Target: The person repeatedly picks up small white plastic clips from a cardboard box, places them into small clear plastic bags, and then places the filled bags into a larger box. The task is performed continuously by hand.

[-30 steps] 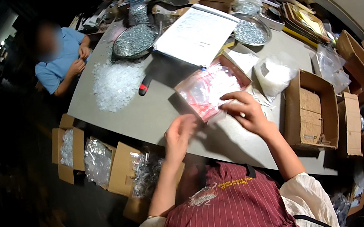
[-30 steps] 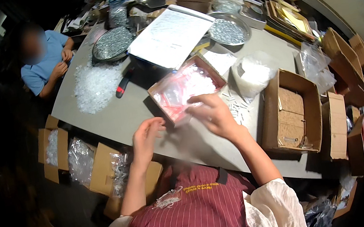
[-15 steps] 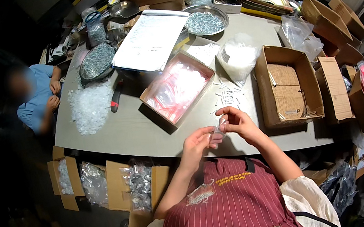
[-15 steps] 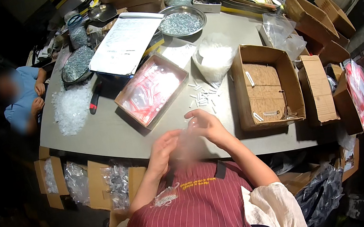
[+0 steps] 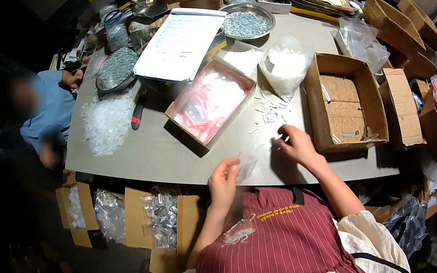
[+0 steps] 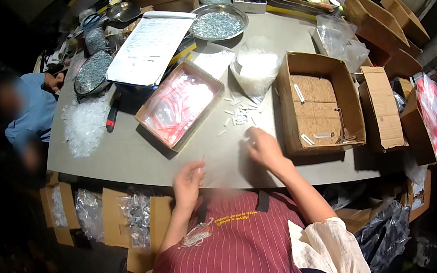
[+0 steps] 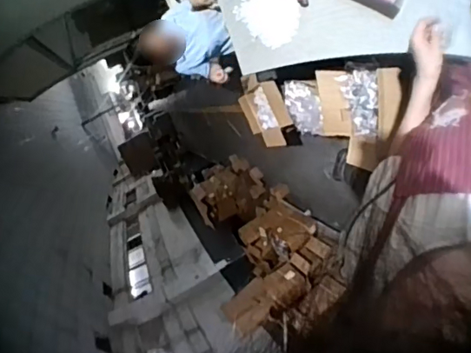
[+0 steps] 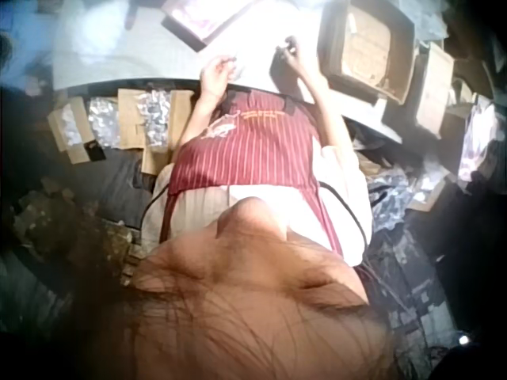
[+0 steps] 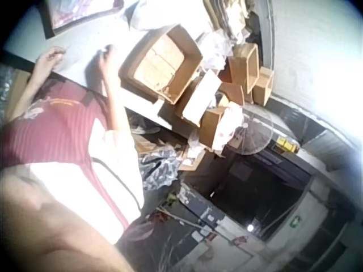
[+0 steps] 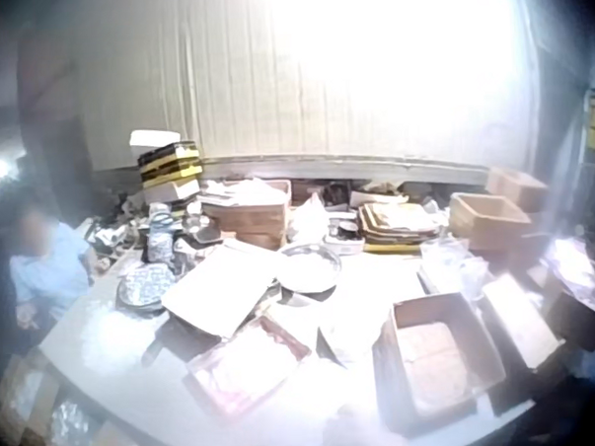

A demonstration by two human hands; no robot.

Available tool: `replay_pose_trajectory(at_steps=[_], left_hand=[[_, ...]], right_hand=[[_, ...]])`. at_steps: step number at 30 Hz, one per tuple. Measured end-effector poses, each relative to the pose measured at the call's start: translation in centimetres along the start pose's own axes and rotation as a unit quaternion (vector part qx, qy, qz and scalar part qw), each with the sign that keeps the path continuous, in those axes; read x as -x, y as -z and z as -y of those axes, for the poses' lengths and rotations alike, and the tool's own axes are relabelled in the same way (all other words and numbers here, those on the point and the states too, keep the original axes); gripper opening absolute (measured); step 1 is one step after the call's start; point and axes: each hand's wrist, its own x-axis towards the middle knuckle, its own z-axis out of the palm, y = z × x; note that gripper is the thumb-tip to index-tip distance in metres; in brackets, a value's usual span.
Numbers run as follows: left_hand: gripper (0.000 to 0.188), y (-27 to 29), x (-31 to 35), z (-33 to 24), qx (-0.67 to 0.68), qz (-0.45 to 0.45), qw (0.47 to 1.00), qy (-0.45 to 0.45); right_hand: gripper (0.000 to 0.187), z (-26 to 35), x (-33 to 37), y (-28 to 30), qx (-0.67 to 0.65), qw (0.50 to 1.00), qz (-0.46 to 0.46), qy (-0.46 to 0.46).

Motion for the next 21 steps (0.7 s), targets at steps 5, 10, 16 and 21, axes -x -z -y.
replay_pose_trajectory(at_steps=[5,10,16,21], left_hand=[[0.018,-0.4,1.4,-0.1,-0.260,0.054,0.958,-0.109],[0.020,-0.1,2.3,0.3,-0.196,0.252,0.947,-0.029],[0.026,0.1,0.9,0.5,-0.112,0.324,0.939,0.031],[0.018,-0.9,0.5,0.9,-0.099,0.216,0.971,-0.006]], right_hand=[[0.026,-4.0,-2.6,-0.3,0.223,0.973,-0.050,0.028],[0.025,-3.0,-4.0,1.0,0.241,0.967,-0.074,0.036],[0.022,-4.9,-6.1,-0.3,0.298,0.952,-0.069,0.031],[0.019,-5.3,-5.2,-0.7,0.343,0.938,-0.034,0.046]])
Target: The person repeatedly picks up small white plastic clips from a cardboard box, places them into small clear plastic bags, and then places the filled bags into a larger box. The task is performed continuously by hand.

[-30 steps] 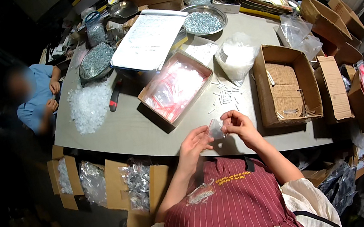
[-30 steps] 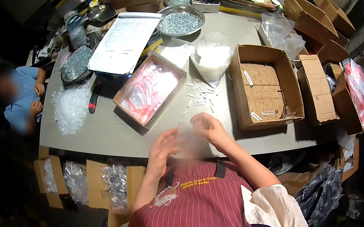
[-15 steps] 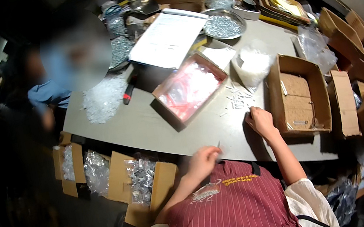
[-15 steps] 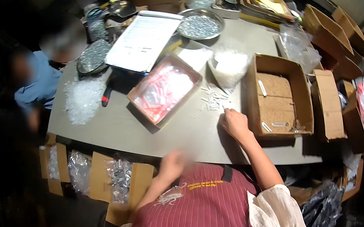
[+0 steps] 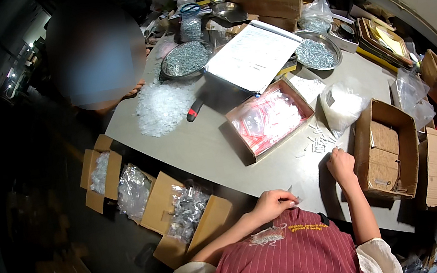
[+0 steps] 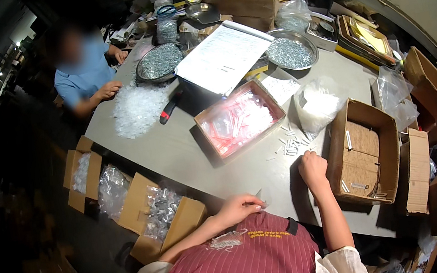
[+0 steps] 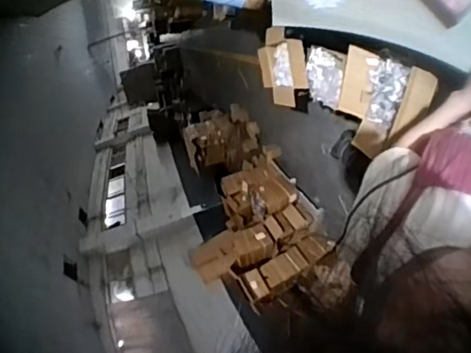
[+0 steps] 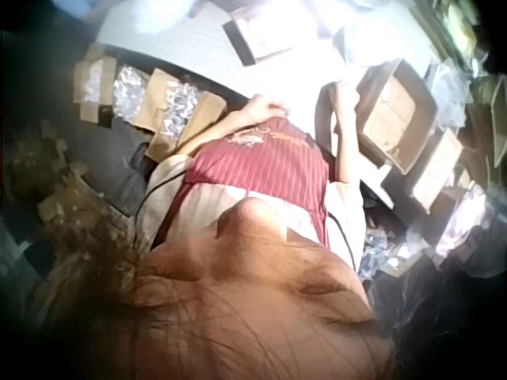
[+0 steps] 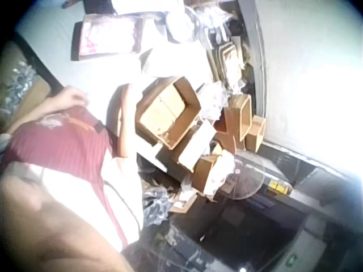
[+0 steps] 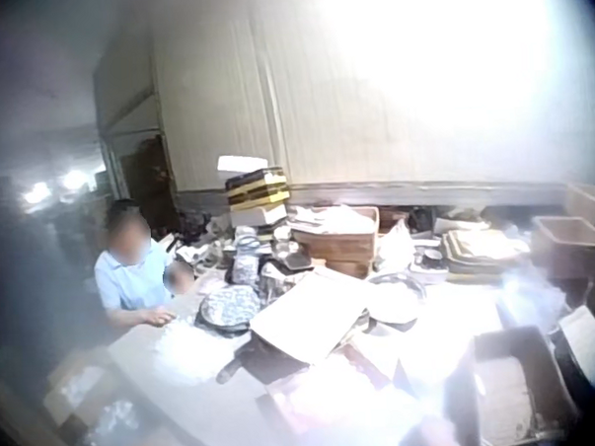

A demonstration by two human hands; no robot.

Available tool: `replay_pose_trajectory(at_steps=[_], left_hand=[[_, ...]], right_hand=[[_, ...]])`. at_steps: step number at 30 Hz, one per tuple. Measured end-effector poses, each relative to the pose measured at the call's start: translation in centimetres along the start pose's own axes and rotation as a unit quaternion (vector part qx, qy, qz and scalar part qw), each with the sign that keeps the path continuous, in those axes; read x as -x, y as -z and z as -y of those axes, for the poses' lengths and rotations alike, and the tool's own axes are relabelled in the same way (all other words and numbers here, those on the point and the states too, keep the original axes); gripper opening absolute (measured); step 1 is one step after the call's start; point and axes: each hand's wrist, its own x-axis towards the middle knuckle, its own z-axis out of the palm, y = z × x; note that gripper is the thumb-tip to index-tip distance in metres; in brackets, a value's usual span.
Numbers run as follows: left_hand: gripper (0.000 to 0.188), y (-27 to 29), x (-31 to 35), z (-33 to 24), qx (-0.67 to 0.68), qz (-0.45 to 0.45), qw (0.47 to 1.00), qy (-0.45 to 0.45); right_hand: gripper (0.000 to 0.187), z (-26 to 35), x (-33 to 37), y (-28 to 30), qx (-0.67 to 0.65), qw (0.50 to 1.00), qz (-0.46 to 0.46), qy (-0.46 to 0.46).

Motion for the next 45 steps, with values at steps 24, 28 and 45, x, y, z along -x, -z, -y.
replay_pose_trajectory(at_steps=[24,28,45], left_hand=[[0.020,2.0,-4.9,-8.1,-0.312,-0.166,0.891,-0.285],[0.030,1.6,-5.1,-8.5,-0.304,-0.132,0.894,-0.303],[0.040,1.3,-4.4,-7.8,-0.326,-0.172,0.889,-0.272]], right_hand=[[0.023,5.8,2.8,13.9,-0.391,0.880,-0.105,0.250],[0.034,5.2,2.6,14.5,-0.292,0.898,-0.077,0.321],[0.066,7.0,6.6,12.1,-0.333,0.902,0.129,0.245]])
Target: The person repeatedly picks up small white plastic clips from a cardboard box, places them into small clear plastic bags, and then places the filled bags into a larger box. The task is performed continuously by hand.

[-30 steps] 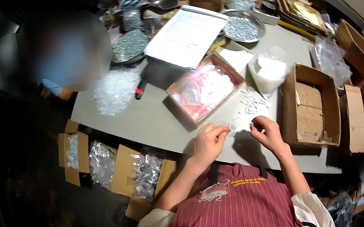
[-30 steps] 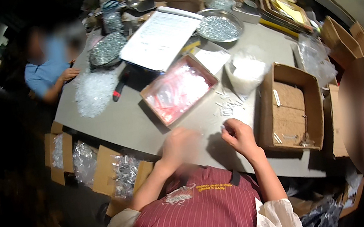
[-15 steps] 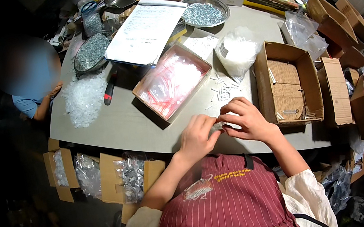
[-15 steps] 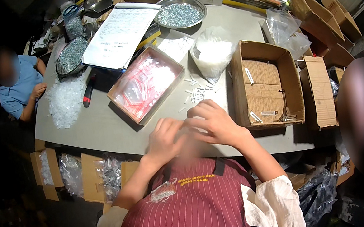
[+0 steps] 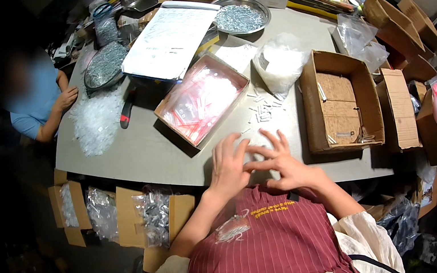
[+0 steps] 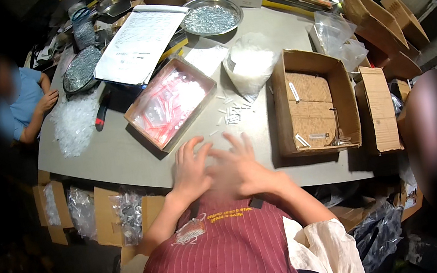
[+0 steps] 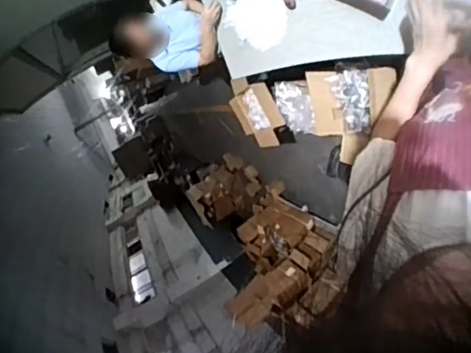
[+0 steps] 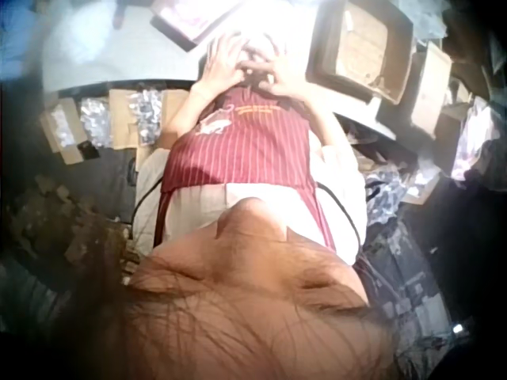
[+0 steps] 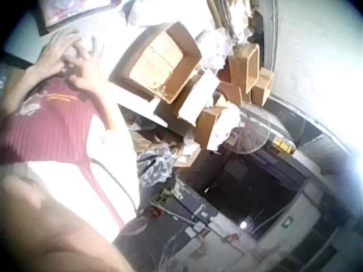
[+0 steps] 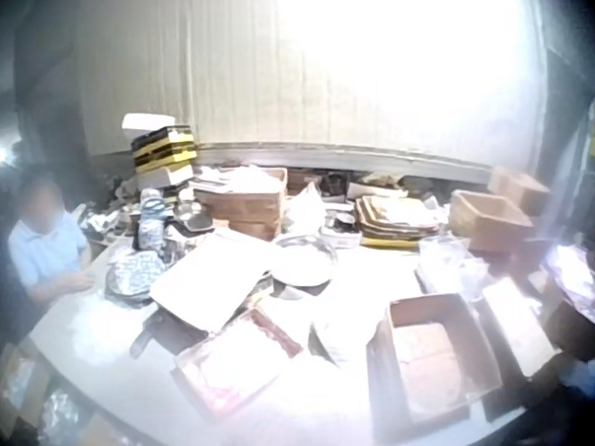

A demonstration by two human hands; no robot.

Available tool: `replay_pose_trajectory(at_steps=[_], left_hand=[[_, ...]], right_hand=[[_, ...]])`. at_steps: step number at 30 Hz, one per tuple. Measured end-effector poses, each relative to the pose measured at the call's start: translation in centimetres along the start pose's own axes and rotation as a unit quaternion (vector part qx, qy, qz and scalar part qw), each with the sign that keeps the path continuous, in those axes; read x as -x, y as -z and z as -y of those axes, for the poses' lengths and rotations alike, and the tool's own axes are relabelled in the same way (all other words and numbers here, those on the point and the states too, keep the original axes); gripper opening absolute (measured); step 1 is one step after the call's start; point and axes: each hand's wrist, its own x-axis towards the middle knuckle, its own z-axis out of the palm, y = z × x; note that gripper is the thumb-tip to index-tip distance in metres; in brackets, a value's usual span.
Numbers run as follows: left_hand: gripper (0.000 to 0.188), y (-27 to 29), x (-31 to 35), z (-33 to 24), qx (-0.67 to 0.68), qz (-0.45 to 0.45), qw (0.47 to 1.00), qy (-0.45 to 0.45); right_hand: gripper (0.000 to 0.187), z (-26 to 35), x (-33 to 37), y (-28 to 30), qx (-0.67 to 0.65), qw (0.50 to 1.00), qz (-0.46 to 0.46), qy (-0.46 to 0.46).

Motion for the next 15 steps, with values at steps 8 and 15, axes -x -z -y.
replay_pose_trajectory(at_steps=[8,15], left_hand=[[0.029,-2.3,2.9,2.6,0.089,0.016,0.985,0.144],[0.041,-3.5,3.9,2.5,0.233,0.055,0.943,0.233]], right_hand=[[0.043,-1.9,-1.5,3.1,-0.109,0.975,-0.193,0.016],[0.040,-4.1,-3.9,6.5,0.045,0.970,-0.226,-0.083]])
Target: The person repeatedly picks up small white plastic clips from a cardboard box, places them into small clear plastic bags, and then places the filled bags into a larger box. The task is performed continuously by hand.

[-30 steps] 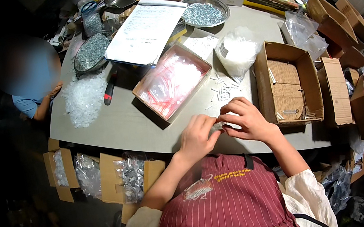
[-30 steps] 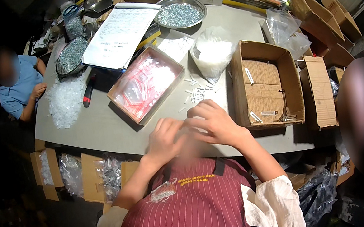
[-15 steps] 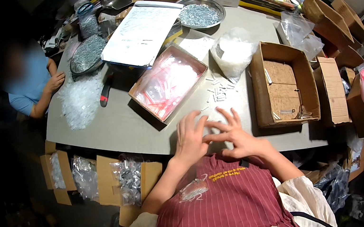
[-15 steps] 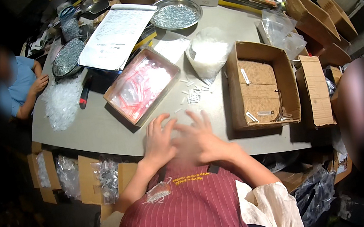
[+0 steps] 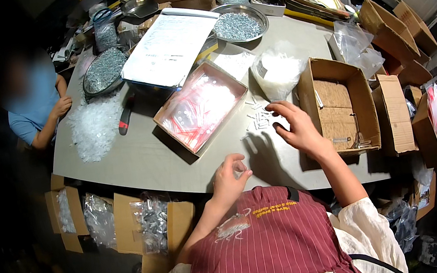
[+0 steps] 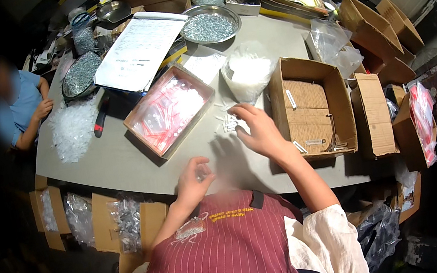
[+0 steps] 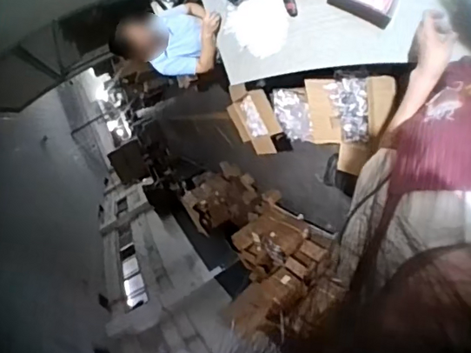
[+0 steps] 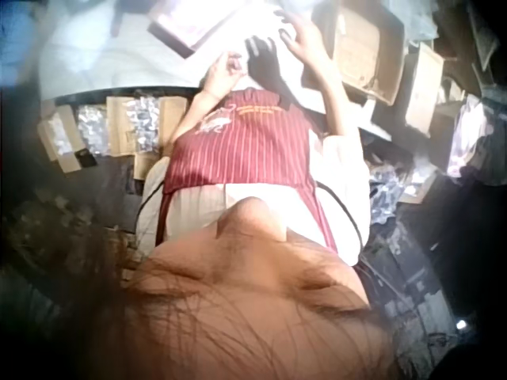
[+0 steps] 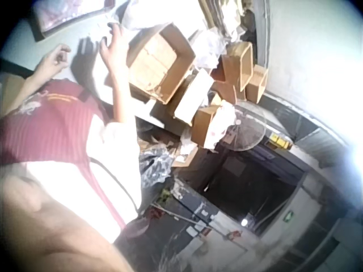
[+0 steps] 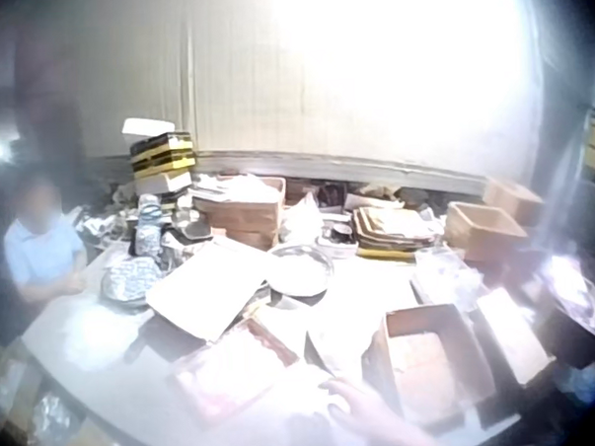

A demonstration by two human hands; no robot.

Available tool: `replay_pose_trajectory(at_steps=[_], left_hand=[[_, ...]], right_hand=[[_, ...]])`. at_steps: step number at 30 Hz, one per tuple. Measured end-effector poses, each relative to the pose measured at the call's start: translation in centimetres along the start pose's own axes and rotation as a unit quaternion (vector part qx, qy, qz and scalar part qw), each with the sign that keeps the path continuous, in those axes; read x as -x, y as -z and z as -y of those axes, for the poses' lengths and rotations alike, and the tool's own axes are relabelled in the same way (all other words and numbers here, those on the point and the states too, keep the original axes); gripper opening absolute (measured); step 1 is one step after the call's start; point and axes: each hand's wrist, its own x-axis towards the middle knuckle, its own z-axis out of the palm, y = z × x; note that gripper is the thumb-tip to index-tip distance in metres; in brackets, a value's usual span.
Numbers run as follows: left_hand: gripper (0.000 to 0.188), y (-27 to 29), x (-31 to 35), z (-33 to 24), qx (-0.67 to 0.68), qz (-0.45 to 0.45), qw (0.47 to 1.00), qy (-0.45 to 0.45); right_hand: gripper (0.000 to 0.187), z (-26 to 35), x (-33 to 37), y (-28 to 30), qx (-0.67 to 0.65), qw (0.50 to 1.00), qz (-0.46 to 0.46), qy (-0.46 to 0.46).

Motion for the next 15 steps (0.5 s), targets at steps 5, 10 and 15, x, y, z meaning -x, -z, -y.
replay_pose_trajectory(at_steps=[5,10,15], left_hand=[[0.040,1.3,0.1,0.4,0.009,-0.066,0.997,0.030],[0.036,1.5,-0.3,1.7,0.080,-0.041,0.993,0.077],[0.033,1.1,-1.0,2.3,0.076,-0.051,0.994,0.059]], right_hand=[[0.036,-7.3,-1.9,5.1,0.179,0.980,-0.089,-0.023],[0.039,-19.5,-0.1,6.9,0.367,0.918,0.098,-0.111],[0.039,-20.1,1.8,7.1,0.372,0.908,0.160,-0.101]])
